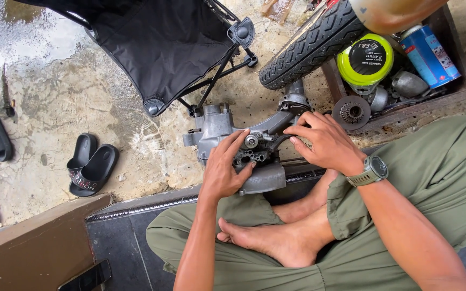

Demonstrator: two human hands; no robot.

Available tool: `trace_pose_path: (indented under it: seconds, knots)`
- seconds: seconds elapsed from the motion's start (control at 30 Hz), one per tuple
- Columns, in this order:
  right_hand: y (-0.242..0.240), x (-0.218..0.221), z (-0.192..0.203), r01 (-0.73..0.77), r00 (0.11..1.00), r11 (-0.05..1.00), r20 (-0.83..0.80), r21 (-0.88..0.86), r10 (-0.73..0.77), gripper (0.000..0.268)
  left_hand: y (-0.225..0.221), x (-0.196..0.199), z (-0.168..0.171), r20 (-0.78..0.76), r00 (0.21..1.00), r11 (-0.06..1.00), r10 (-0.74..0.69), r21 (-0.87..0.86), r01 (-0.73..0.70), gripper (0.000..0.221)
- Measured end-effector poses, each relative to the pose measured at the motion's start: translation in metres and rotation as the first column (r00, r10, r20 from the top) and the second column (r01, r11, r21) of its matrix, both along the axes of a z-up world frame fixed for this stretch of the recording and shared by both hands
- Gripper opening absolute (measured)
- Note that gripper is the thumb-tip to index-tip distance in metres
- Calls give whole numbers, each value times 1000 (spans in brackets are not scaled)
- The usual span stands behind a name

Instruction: A person is sitting on the floor, working on the internal components of a motorcycle engine casing, likely assembling or inspecting gears and shafts.

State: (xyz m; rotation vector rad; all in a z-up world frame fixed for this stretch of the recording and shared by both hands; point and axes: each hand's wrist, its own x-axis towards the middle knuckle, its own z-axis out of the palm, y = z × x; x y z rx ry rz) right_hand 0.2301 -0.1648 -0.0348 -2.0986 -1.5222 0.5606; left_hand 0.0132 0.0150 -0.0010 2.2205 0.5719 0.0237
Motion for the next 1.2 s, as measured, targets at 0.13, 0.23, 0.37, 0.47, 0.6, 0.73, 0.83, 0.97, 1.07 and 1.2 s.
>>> trace_pose_path:
  seconds: [0.13,0.23,0.37,0.47,0.6,0.73,0.83,0.97,1.07,1.2]
  knots:
    - [-1,4,-9,8,1000,1000,-11,-19,-8,23,0,-1,-4,1,1000,1000,14,7,-14,79]
    - [3,2,-14,-17,999,998,-30,-65,15,22,-1,-2,-5,3,999,999,32,14,-32,79]
    - [13,-9,-29,-114,986,976,-142,-185,88,23,-2,-2,-7,-11,999,999,38,20,-38,80]
    - [18,-16,-32,-156,984,969,-120,-192,135,21,-2,-2,-7,-16,999,999,41,35,-40,80]
    - [16,-19,-37,-154,986,983,-83,-94,147,19,0,-4,-12,-16,1000,999,27,31,-26,80]
    - [13,-17,-42,-145,989,988,-43,-48,143,16,2,-7,-13,4,1000,1000,6,11,-6,84]
    - [15,-15,-32,-118,992,992,-56,-39,116,16,3,-6,-11,11,1000,1000,-14,-6,14,88]
    - [16,-16,-19,-102,971,989,-227,-103,76,14,2,-6,-11,13,1000,999,-23,25,23,91]
    - [15,-17,-33,-109,961,990,-264,-94,81,17,3,-7,-13,18,1000,999,-19,28,18,92]
    - [16,-17,-38,-89,954,991,-294,-103,55,20,2,-5,-9,16,1000,1000,-4,9,3,95]
